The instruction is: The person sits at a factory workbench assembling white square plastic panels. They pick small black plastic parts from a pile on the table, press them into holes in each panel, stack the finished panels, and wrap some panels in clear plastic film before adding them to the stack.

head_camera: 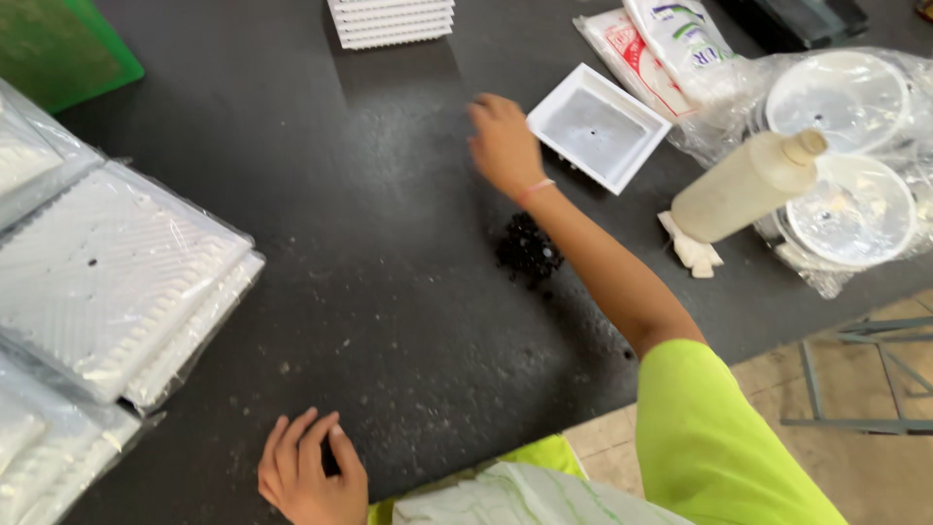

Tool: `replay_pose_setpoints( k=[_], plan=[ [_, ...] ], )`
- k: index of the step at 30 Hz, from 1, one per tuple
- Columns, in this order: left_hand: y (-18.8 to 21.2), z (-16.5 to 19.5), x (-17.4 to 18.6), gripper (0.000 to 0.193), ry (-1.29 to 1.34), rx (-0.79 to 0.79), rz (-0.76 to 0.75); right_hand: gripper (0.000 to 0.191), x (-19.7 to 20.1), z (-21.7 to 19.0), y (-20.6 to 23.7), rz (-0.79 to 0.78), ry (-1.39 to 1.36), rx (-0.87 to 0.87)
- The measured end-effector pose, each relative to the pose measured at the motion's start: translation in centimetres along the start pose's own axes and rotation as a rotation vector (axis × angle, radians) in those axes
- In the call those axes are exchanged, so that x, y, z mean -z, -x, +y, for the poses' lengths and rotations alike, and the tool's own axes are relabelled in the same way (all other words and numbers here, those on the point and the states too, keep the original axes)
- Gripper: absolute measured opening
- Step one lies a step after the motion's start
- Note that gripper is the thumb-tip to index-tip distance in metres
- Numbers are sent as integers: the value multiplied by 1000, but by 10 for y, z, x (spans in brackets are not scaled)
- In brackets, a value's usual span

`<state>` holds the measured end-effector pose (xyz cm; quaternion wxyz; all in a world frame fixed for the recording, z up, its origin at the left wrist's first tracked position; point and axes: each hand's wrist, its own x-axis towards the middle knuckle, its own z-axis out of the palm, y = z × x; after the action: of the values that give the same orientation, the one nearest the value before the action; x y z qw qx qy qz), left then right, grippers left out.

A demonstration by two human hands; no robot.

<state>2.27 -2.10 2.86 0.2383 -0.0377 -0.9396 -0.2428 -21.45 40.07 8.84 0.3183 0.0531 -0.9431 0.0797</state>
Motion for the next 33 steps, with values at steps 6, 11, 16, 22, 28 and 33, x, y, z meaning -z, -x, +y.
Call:
replay_pose_setpoints(
  k=[6, 11, 16, 22, 28, 33],
  plan=[
    [5, 16, 15, 13, 105, -44, 82, 39, 64, 57, 94, -17, 258, -218],
    [13, 16, 22, 14, 122, -72, 83, 7, 82, 71, 122, -49, 358, -233],
    [22, 14, 28, 13, 197, -85, 127, 6, 105, 73, 97, -36, 408, -188],
    [27, 14, 37, 13, 229, -88, 139, 20, 159, 60, 40, -41, 4, -313],
    [25, 12, 38, 18, 371, -90, 151, 26, 228, -5, 33, -284, -621, -314],
    [8, 25, 27, 44, 1152, 141, -109, 20, 233, -78, 50, -444, -1394, -455]
  ],
)
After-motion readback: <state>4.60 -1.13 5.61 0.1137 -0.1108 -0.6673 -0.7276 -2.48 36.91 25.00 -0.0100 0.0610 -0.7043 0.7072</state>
